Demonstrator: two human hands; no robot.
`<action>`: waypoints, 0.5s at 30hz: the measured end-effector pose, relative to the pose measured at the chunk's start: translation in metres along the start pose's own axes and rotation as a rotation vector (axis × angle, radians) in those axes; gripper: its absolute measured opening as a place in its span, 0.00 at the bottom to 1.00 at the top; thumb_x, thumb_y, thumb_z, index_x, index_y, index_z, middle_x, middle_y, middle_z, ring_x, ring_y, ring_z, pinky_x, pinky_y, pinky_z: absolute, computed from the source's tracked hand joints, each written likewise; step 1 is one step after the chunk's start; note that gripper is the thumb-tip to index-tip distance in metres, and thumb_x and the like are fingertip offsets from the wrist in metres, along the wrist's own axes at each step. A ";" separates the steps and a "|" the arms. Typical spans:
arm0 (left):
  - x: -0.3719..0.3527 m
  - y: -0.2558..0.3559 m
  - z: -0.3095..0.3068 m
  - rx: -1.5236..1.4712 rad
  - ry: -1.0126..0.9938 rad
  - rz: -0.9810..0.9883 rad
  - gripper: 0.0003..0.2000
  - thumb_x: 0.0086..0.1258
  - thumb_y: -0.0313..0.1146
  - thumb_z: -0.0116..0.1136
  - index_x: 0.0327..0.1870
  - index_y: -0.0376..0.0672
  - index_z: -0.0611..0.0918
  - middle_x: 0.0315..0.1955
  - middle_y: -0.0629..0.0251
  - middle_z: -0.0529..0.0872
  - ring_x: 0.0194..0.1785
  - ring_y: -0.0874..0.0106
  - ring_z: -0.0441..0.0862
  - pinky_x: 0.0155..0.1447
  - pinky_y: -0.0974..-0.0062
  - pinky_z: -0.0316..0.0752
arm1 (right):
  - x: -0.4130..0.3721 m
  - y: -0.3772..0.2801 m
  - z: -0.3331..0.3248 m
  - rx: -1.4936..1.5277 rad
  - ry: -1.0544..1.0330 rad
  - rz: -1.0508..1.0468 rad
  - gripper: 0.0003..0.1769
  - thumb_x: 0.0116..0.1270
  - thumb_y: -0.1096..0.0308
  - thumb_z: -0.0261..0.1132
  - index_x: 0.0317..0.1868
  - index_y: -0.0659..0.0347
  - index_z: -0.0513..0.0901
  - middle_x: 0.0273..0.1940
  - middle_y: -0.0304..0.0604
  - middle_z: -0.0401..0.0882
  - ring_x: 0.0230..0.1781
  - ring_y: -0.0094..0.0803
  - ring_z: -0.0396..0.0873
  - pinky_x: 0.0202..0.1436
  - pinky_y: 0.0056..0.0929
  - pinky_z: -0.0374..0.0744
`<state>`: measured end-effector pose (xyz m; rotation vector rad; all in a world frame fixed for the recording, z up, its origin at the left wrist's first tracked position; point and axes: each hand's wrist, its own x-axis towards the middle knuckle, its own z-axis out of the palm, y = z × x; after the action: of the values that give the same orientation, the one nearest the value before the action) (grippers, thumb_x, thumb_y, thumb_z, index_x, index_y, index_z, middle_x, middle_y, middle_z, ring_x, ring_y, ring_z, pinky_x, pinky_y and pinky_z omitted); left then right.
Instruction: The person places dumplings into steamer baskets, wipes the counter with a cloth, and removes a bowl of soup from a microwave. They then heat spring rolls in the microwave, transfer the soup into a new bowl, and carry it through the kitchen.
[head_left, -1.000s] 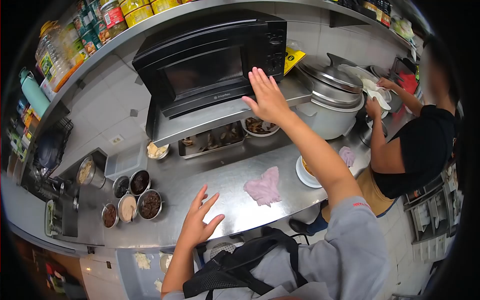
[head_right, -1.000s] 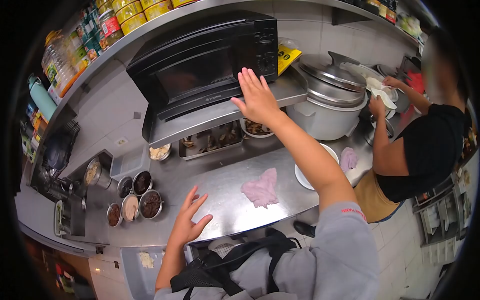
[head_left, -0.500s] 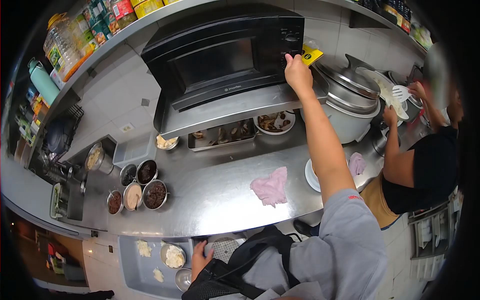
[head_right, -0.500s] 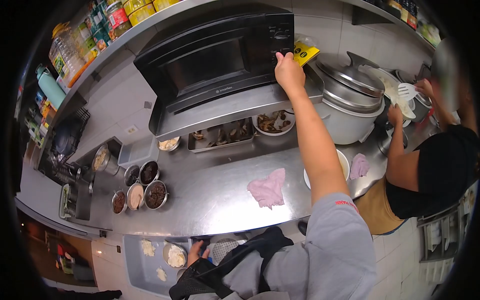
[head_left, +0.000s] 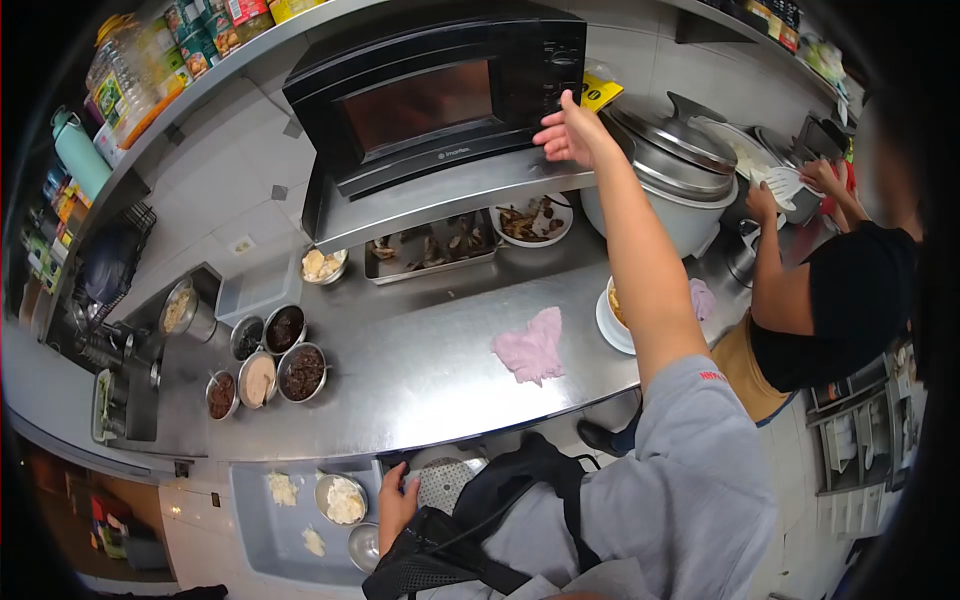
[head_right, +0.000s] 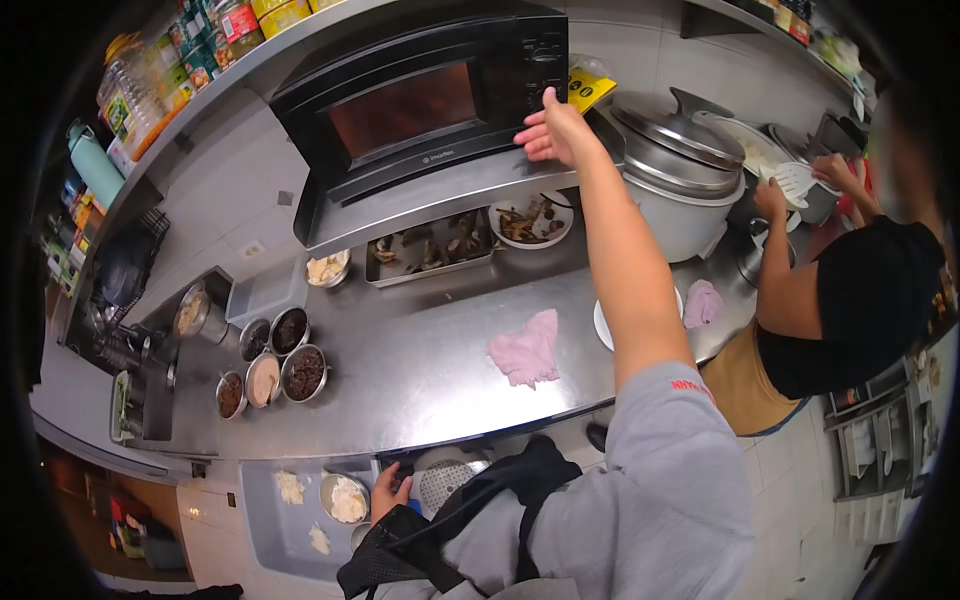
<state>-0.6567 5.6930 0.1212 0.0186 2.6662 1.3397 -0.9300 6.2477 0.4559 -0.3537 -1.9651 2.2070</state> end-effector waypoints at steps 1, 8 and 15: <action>0.003 -0.002 -0.001 -0.011 -0.016 0.018 0.22 0.63 0.33 0.64 0.58 0.37 0.77 0.51 0.53 0.80 0.44 0.63 0.80 0.48 0.70 0.76 | -0.017 0.001 0.006 -0.026 -0.042 0.000 0.37 0.74 0.36 0.36 0.49 0.68 0.70 0.31 0.54 0.83 0.19 0.34 0.79 0.29 0.35 0.82; -0.001 -0.014 0.009 -0.067 -0.167 0.032 0.23 0.64 0.36 0.64 0.58 0.38 0.77 0.52 0.51 0.80 0.45 0.63 0.82 0.48 0.70 0.77 | -0.080 0.043 0.019 -0.395 0.146 -0.212 0.18 0.71 0.55 0.60 0.42 0.66 0.76 0.27 0.45 0.82 0.17 0.23 0.76 0.19 0.22 0.76; 0.026 0.016 0.021 -0.014 -0.325 0.145 0.24 0.64 0.37 0.64 0.59 0.36 0.77 0.51 0.50 0.83 0.48 0.61 0.83 0.53 0.68 0.77 | -0.166 0.121 -0.022 -0.398 0.037 -0.135 0.15 0.70 0.58 0.61 0.43 0.64 0.78 0.27 0.42 0.82 0.19 0.22 0.76 0.22 0.21 0.75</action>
<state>-0.6801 5.7213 0.1182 0.3992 2.4190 1.2683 -0.7604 6.2083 0.3444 -0.2970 -2.3268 1.7103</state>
